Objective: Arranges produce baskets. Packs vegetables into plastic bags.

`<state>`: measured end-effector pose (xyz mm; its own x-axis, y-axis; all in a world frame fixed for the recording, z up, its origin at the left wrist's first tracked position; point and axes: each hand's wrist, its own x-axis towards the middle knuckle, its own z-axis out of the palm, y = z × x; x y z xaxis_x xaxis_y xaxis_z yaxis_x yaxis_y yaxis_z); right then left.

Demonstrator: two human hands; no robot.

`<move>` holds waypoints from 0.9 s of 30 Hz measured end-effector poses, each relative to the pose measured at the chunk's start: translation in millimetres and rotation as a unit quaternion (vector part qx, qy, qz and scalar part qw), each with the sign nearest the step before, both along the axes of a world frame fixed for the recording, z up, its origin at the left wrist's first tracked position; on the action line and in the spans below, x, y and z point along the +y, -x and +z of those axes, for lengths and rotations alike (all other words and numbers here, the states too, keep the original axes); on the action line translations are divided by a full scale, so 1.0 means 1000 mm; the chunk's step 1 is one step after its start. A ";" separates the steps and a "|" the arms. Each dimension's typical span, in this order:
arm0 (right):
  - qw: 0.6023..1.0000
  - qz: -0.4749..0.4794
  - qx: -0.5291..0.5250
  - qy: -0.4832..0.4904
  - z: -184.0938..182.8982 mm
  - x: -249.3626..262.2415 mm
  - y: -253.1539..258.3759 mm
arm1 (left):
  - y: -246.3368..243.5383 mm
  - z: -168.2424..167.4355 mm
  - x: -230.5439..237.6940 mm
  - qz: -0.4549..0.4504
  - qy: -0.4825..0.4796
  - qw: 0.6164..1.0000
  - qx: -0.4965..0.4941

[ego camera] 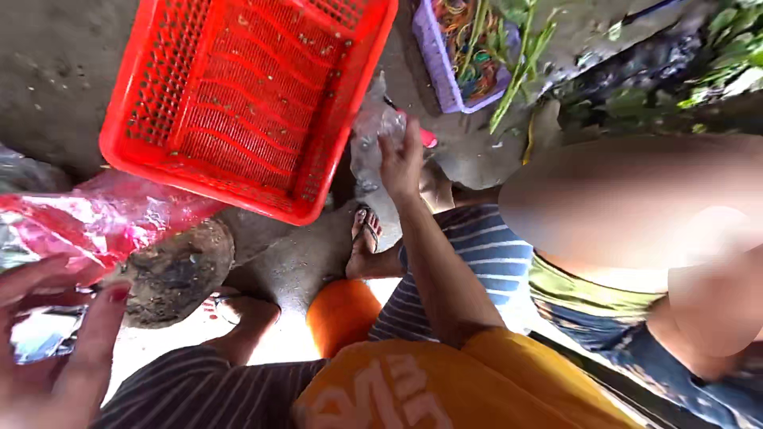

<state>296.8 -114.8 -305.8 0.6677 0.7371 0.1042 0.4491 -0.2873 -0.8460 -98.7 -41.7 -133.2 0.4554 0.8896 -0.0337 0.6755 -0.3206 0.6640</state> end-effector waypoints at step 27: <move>0.811 0.449 -0.305 0.219 0.064 -0.045 0.147 | 0.126 0.014 -0.210 0.228 -0.116 0.959 -0.125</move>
<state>150.1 -160.2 -241.9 -0.2362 0.9530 -0.1898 0.9398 0.1744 -0.2938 -224.8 -251.9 -119.1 -0.0141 0.9687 0.2480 0.6087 -0.1885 0.7707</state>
